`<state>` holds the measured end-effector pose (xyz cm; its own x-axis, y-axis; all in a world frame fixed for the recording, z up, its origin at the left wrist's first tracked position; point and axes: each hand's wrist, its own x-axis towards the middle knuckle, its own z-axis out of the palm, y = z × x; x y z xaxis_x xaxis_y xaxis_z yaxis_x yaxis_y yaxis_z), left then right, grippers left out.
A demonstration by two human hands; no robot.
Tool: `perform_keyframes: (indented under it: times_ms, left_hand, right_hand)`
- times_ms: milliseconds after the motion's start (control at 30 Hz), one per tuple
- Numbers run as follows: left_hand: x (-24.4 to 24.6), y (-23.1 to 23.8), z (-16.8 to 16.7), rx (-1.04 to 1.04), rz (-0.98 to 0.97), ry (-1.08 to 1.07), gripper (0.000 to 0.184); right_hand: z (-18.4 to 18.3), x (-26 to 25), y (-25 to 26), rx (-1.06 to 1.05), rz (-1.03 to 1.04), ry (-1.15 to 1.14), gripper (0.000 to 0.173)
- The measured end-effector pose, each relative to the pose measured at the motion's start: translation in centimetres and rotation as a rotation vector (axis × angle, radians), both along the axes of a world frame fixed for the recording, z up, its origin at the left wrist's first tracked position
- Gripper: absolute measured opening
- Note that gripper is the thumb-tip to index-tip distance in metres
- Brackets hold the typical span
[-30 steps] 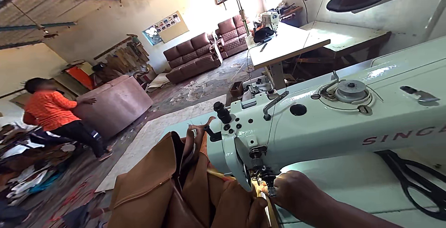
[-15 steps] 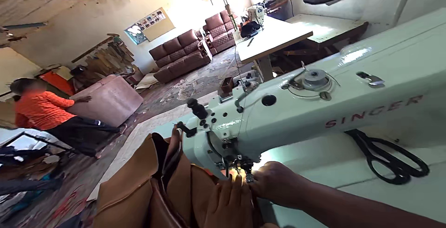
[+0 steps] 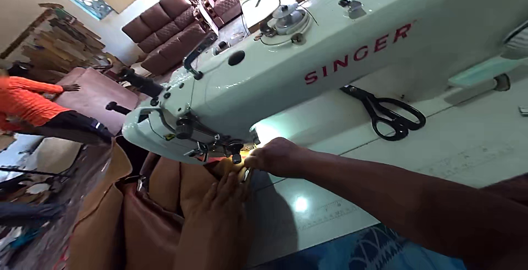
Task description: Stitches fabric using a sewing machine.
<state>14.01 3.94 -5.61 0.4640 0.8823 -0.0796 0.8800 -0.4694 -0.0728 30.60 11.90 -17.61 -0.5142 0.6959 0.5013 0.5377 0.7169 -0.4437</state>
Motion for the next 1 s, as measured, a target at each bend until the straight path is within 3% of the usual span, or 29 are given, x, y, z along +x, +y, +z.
perform_keyframes:
  times_ms: [200,400,500,567,633,733,867,1000]
  left_hand:
    - [1.4,1.5,2.6,-0.145,-0.013,0.036,0.035]
    - [4.5,-1.0,0.3,-0.243,0.038,0.156,0.036]
    - [5.1,-2.1,-1.8,-0.187,-0.019,0.235,0.033]
    - [4.7,-1.2,-0.6,-0.252,-0.062,0.278,0.041]
    - [3.4,0.6,1.3,-0.307,-0.113,0.202,0.051]
    - [1.1,3.3,2.8,-0.182,-0.207,-0.04,0.047]
    - [-1.5,6.7,0.1,-0.1,-0.265,-0.199,0.036]
    - [-1.8,6.6,-1.7,-0.14,-0.179,-0.122,0.041]
  right_hand:
    - [-0.6,-0.3,0.3,0.136,-0.042,-0.011,0.019]
    - [-1.0,-0.9,0.2,0.222,-0.105,-0.132,0.02]
    - [0.2,-0.3,-0.2,0.109,-0.034,-0.202,0.021]
    - [1.3,0.5,-0.2,-0.027,0.049,-0.232,0.022]
    - [1.9,1.2,-0.4,-0.09,0.11,-0.261,0.021]
    - [2.6,1.4,-1.0,-0.095,0.153,-0.332,0.018]
    - [2.0,1.6,-1.1,-0.038,0.162,-0.275,0.016]
    - [0.9,1.4,-1.0,0.043,0.104,-0.231,0.012]
